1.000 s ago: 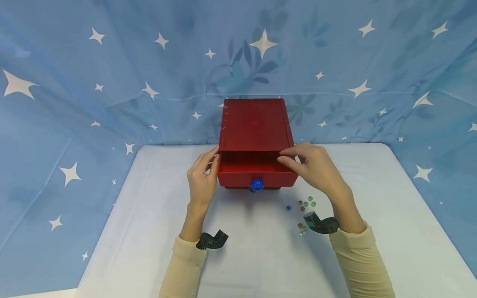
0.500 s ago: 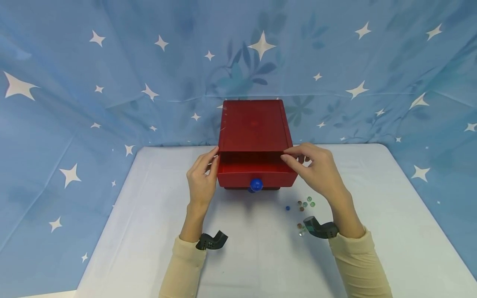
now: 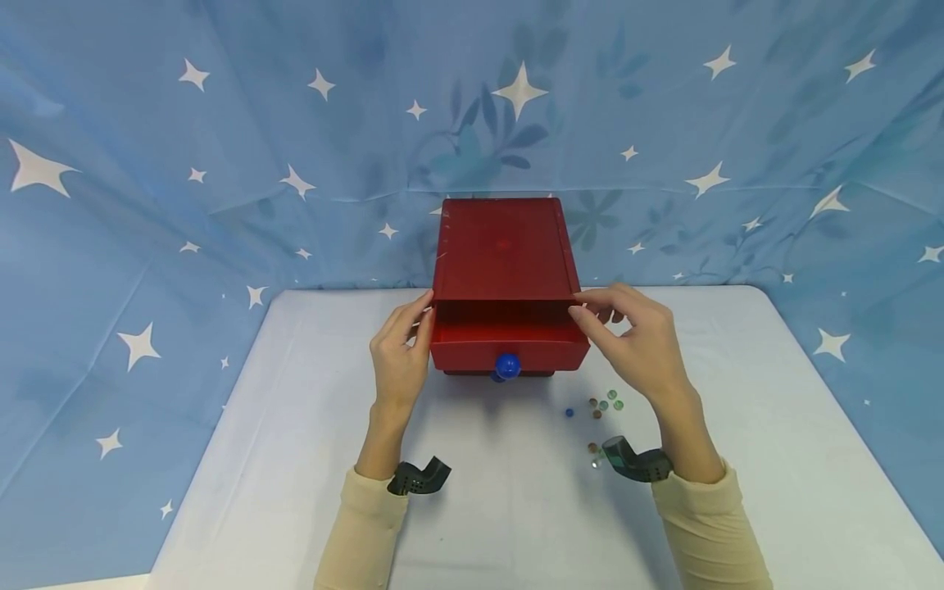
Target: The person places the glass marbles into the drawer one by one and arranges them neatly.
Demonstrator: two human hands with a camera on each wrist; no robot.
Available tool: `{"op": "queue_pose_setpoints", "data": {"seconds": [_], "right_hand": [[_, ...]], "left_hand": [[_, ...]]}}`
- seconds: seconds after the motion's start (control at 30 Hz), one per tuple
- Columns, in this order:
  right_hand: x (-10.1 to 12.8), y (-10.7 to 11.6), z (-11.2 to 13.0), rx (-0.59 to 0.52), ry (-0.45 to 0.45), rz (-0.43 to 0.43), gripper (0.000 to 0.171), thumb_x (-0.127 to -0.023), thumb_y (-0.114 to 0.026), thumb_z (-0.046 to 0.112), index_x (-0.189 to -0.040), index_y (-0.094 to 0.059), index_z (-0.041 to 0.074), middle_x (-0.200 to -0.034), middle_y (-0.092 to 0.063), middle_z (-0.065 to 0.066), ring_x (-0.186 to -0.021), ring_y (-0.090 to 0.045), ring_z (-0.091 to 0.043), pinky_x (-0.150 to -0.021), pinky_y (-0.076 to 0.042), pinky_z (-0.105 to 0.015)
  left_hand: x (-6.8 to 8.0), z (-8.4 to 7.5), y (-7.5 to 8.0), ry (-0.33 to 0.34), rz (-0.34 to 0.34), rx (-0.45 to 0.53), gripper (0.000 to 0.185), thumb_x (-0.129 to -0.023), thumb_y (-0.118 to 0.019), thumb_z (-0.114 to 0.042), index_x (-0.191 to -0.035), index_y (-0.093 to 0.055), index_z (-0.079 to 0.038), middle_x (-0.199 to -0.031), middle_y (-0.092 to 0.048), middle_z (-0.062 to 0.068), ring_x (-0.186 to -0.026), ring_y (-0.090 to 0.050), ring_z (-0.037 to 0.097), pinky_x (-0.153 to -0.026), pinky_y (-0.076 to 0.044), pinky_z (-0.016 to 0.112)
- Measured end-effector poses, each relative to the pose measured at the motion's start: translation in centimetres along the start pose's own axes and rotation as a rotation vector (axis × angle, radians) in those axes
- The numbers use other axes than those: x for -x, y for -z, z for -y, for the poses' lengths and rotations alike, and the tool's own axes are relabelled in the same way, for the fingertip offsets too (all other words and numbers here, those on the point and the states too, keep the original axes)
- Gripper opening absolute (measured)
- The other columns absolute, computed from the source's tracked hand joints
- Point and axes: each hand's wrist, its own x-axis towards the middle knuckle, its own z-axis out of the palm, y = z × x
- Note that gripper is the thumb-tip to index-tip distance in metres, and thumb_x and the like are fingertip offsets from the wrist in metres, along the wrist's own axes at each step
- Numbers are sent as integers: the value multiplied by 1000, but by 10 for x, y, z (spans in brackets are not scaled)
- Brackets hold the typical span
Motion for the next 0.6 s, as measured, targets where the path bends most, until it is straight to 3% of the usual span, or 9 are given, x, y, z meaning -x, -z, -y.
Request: {"op": "queue_pose_setpoints", "data": {"seconds": [0.23, 0.6], "right_hand": [[4, 2, -1, 1, -7, -18, 22, -83, -77, 3, -105, -77, 6, -81, -69, -3, -77, -55, 0, -71, -45, -17], [10, 3, 0, 13, -17, -27, 26, -81, -78, 1, -107, -76, 4, -87, -71, -7, -79, -57, -7, -72, -45, -14]], "left_hand": [[0, 0, 0, 0, -5, -3, 30, -97, -65, -10, -126, -70, -6, -114, -74, 12, -95, -74, 24, -82, -62, 28], [0, -1, 0, 7, -2, -5, 31, -97, -65, -10, -128, -69, -8, -115, -73, 12, -95, -74, 24, -82, -62, 28]]}}
